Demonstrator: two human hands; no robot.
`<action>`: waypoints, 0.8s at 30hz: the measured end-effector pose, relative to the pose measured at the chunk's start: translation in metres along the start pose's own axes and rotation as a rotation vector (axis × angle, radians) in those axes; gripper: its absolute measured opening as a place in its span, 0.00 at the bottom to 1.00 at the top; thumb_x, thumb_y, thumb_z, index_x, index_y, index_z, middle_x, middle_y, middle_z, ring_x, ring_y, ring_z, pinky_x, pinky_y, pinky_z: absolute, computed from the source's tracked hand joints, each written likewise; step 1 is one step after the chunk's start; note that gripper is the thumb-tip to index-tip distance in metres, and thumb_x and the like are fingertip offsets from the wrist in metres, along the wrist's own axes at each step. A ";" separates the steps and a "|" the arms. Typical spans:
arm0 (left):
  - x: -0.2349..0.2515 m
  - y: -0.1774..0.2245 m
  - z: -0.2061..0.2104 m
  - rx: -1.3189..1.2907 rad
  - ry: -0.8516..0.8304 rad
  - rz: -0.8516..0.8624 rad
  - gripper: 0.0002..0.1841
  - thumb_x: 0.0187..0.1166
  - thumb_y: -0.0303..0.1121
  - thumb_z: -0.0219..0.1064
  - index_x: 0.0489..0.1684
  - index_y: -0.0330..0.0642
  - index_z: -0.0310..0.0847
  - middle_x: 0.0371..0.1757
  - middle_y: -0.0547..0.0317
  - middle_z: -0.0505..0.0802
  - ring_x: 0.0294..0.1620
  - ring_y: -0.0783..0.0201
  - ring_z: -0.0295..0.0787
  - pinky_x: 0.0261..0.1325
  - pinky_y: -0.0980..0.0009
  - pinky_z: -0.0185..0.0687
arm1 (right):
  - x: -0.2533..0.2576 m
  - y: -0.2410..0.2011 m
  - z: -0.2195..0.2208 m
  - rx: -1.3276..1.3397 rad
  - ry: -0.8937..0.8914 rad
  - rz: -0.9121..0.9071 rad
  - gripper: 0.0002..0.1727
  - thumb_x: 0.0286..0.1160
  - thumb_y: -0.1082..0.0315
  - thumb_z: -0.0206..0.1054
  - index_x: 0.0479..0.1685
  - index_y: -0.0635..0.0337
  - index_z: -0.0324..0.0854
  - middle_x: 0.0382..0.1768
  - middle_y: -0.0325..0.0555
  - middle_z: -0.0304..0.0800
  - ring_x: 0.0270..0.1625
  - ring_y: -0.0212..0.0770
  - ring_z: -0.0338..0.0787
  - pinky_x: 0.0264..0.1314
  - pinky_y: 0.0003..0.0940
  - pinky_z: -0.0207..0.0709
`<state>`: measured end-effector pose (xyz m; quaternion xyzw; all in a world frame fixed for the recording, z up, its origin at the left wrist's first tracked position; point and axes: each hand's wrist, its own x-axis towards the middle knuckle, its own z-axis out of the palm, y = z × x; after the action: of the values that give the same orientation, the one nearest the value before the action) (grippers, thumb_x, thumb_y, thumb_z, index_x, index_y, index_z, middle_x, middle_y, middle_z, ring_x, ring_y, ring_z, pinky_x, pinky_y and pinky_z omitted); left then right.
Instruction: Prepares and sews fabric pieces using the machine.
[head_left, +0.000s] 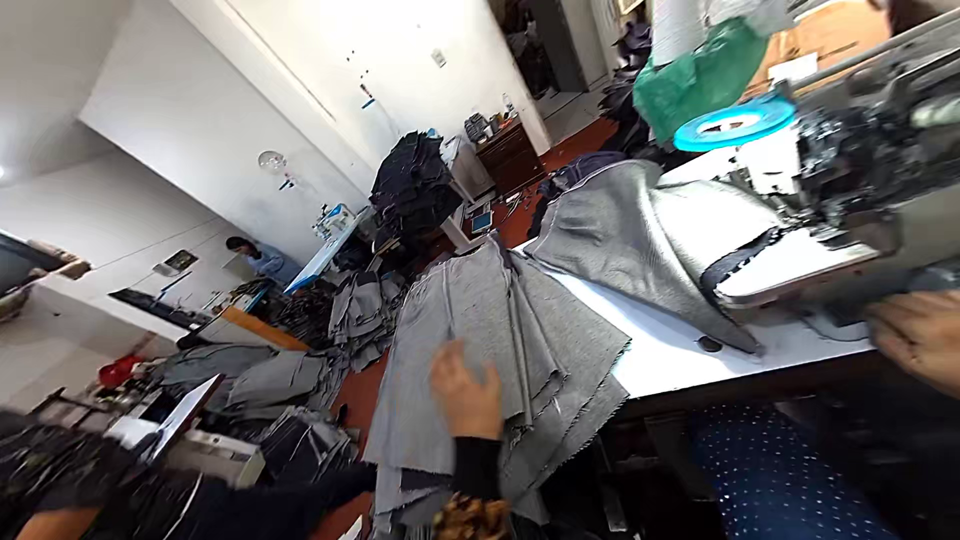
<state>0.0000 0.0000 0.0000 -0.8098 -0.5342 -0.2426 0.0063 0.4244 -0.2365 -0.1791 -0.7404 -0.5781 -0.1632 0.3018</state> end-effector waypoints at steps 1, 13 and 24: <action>0.007 0.015 0.030 0.069 -0.039 0.063 0.33 0.78 0.45 0.70 0.79 0.34 0.75 0.83 0.33 0.74 0.88 0.31 0.60 0.87 0.36 0.52 | -0.003 0.007 0.009 -0.025 0.066 -0.035 0.28 0.79 0.63 0.45 0.34 0.80 0.86 0.38 0.73 0.91 0.46 0.75 0.91 0.55 0.70 0.78; 0.070 0.023 0.056 0.162 -0.454 -0.329 0.23 0.90 0.42 0.59 0.72 0.33 0.79 0.66 0.34 0.88 0.72 0.39 0.84 0.77 0.42 0.72 | -0.004 0.014 0.038 -0.083 0.334 -0.126 0.31 0.77 0.57 0.43 0.21 0.69 0.86 0.25 0.59 0.89 0.33 0.62 0.92 0.40 0.58 0.82; 0.071 0.038 0.031 -0.251 -0.217 -0.302 0.23 0.91 0.42 0.58 0.61 0.25 0.83 0.57 0.32 0.91 0.61 0.42 0.88 0.71 0.46 0.77 | -0.004 0.018 0.037 -0.006 0.317 -0.144 0.30 0.80 0.56 0.41 0.20 0.64 0.84 0.24 0.55 0.88 0.31 0.60 0.90 0.38 0.55 0.80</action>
<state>0.0673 0.0535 0.0105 -0.7364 -0.6126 -0.2168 -0.1884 0.4366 -0.2187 -0.2143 -0.6630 -0.5742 -0.3009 0.3743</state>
